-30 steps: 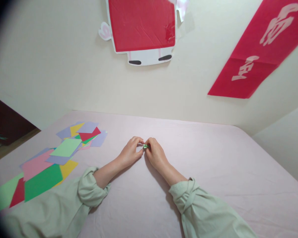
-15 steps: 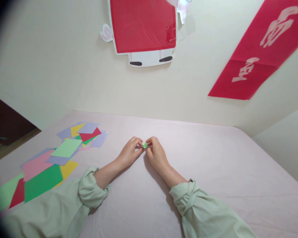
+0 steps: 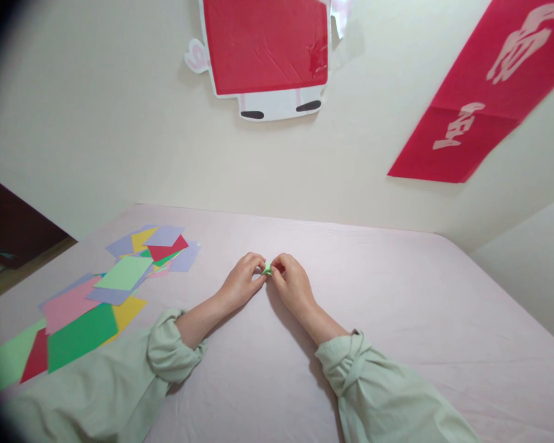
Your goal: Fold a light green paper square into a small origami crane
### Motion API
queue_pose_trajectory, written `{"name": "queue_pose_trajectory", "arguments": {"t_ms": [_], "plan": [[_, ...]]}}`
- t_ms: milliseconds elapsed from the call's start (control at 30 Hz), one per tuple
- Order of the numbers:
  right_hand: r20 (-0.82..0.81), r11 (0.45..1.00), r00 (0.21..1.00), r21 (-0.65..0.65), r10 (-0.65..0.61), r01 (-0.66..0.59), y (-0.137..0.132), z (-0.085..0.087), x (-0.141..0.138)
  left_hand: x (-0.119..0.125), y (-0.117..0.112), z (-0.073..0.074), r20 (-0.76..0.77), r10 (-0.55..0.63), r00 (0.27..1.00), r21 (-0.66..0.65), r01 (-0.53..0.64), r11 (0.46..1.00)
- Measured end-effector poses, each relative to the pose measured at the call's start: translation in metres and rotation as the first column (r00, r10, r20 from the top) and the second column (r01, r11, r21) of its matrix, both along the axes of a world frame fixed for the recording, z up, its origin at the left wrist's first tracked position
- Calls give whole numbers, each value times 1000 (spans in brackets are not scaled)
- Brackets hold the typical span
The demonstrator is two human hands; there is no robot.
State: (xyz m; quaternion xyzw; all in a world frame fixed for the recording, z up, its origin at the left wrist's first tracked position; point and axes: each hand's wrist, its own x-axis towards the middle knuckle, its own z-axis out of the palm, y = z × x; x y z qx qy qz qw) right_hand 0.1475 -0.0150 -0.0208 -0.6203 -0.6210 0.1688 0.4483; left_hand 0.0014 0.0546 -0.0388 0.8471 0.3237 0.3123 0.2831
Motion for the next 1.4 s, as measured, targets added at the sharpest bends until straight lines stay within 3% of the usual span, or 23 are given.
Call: {"name": "queue_pose_trajectory", "arguments": {"t_ms": [233,500,900,1400], "plan": [[-54,999,998,-18,43,-44,0,-2,0,0,0,3,7,-12,1000,-29,12,999],[-140,998,990,-63,4,-13,0,-3,0,-1,0,1,41,-12,999,-72,15,997],[-210,1000,978,-11,4,-7,2,-5,0,-1,0,4,57,-19,998,-69,23,997],[-196,1000,981,2,4,-4,-1,-3,-2,-1,1,3,67,-3,998,-63,7,998]]}}
